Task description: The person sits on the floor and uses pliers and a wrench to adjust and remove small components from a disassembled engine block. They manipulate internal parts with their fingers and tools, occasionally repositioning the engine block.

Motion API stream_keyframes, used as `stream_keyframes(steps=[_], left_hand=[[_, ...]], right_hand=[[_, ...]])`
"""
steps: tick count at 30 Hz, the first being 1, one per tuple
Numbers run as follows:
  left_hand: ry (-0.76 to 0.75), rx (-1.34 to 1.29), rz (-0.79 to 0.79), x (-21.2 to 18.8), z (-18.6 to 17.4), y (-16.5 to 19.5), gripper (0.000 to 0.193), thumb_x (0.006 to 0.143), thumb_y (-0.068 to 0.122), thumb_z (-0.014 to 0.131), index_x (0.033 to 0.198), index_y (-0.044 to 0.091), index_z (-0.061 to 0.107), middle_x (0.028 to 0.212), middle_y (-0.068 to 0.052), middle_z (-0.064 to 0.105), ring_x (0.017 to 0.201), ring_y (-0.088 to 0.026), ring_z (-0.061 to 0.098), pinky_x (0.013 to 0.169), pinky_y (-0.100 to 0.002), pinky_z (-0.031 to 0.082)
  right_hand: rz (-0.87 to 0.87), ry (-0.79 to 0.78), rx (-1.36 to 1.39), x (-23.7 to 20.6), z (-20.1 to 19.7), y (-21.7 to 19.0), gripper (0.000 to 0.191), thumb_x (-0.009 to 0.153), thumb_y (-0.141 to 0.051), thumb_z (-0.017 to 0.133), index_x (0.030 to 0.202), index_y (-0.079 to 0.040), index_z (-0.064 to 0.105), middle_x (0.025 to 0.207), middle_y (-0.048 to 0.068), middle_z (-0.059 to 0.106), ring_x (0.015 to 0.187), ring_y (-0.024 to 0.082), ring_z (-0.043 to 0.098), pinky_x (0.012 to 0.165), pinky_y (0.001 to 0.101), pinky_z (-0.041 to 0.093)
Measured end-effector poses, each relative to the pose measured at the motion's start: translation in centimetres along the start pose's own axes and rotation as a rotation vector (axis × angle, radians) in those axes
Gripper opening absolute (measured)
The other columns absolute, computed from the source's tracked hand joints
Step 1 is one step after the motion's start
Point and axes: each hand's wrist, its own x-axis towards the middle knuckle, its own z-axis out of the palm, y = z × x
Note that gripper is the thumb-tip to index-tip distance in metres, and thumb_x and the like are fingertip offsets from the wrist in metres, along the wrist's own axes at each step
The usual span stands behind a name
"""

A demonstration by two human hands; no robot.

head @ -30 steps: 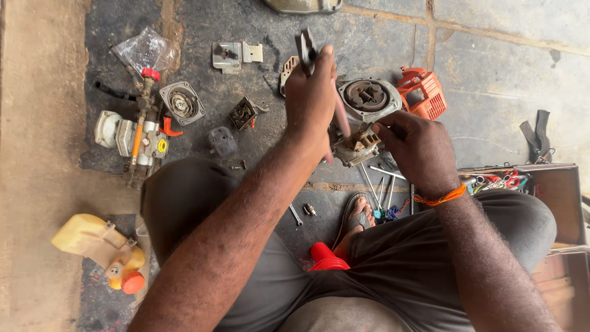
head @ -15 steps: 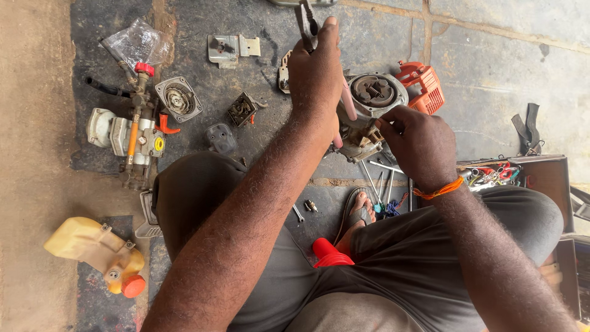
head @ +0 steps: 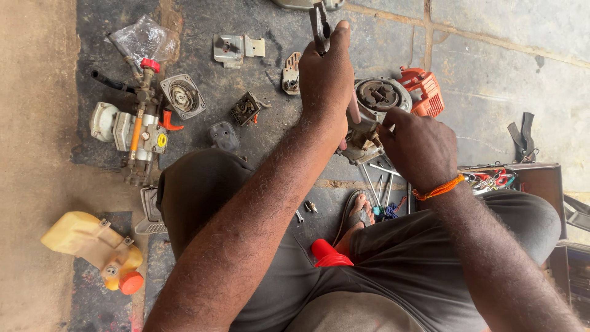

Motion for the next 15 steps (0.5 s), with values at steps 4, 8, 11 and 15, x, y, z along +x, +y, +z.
stream_keyframes(steps=[4, 8, 11, 15], left_hand=[[-0.008, 0.008, -0.05, 0.1, 0.0, -0.1, 0.051, 0.094, 0.051, 0.055, 0.117, 0.006, 0.062, 0.085, -0.009, 0.059, 0.08, -0.024, 0.068, 0.078, -0.051, 0.061], [0.014, 0.053, 0.03, 0.4, 0.0, -0.4, 0.05, 0.094, 0.05, 0.055, 0.12, 0.007, 0.063, 0.095, -0.007, 0.064, 0.098, -0.019, 0.066, 0.089, -0.048, 0.053], [-0.005, 0.008, 0.001, 0.5, -0.1, -0.6, 0.051, 0.095, 0.05, 0.055, 0.12, 0.005, 0.062, 0.098, -0.012, 0.062, 0.099, -0.025, 0.067, 0.09, -0.051, 0.056], [-0.003, 0.008, 0.011, 0.8, -0.2, -0.7, 0.053, 0.096, 0.05, 0.055, 0.122, 0.005, 0.062, 0.104, -0.016, 0.062, 0.106, -0.028, 0.066, 0.093, -0.051, 0.056]], right_hand=[[0.031, -0.022, 0.044, 0.1, 0.4, -0.3, 0.026, 0.098, -0.035, 0.068, 0.103, -0.01, 0.073, 0.071, 0.014, 0.072, 0.066, 0.032, 0.072, 0.062, 0.048, 0.056], [0.04, -0.039, 0.031, 0.6, 0.3, -0.2, 0.023, 0.098, -0.033, 0.066, 0.103, -0.011, 0.074, 0.077, 0.013, 0.074, 0.072, 0.033, 0.073, 0.066, 0.0484, 0.056], [0.055, -0.086, -0.032, 0.9, 0.0, -0.1, 0.024, 0.099, -0.035, 0.064, 0.104, -0.013, 0.074, 0.079, 0.013, 0.074, 0.072, 0.033, 0.072, 0.067, 0.0499, 0.056], [0.07, -0.111, -0.035, 1.1, -0.1, -0.5, 0.025, 0.101, -0.035, 0.061, 0.105, -0.013, 0.072, 0.076, 0.011, 0.073, 0.068, 0.029, 0.072, 0.065, 0.048, 0.057]])
